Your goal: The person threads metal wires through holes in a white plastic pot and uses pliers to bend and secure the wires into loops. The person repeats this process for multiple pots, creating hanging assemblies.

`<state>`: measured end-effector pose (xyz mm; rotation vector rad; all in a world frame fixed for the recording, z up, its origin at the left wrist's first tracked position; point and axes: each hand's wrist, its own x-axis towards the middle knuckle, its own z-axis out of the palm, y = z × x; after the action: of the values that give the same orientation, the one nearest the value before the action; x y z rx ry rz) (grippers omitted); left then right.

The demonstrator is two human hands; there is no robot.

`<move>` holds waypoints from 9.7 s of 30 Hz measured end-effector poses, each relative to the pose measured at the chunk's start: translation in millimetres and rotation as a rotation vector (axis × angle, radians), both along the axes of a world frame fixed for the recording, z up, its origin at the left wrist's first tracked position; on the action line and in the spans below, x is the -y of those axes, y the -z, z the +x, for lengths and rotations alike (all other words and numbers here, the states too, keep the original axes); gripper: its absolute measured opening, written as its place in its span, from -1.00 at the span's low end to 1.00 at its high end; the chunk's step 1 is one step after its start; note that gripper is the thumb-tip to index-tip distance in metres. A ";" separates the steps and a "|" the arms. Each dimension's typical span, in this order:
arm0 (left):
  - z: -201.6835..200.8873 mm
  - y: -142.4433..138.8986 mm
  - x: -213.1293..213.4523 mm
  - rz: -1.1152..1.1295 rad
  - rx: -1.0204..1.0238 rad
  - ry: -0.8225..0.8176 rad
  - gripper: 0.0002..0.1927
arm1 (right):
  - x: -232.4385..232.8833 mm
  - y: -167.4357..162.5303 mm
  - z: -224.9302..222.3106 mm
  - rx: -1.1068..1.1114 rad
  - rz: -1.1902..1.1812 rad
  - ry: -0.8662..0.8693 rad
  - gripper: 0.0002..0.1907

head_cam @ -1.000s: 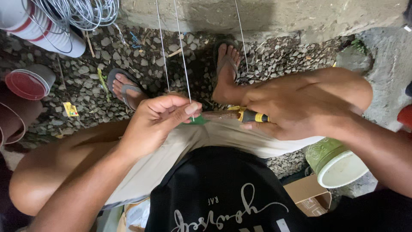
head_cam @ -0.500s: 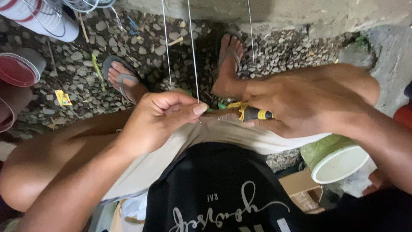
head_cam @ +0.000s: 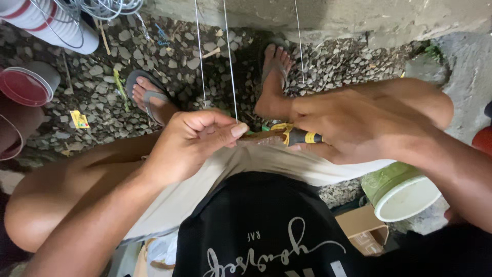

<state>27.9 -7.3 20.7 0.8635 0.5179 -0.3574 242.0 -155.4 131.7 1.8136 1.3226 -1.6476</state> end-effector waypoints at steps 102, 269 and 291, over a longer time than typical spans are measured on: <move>-11.0 7.1 -7.6 0.367 0.144 0.060 -0.84 | 24.6 99.8 21.3 -1.070 -0.592 0.626 -0.53; -7.8 -41.2 -34.0 0.697 0.405 0.153 -0.81 | -16.8 44.3 -27.8 -0.465 1.024 0.731 -0.85; -7.8 -36.9 -31.4 0.469 0.553 0.101 -0.81 | -15.3 56.1 -39.1 -0.544 0.868 0.762 -0.84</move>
<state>20.2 24.1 57.6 1.3895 0.0353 -0.0731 202.9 -140.1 75.6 2.7391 1.9396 -2.2823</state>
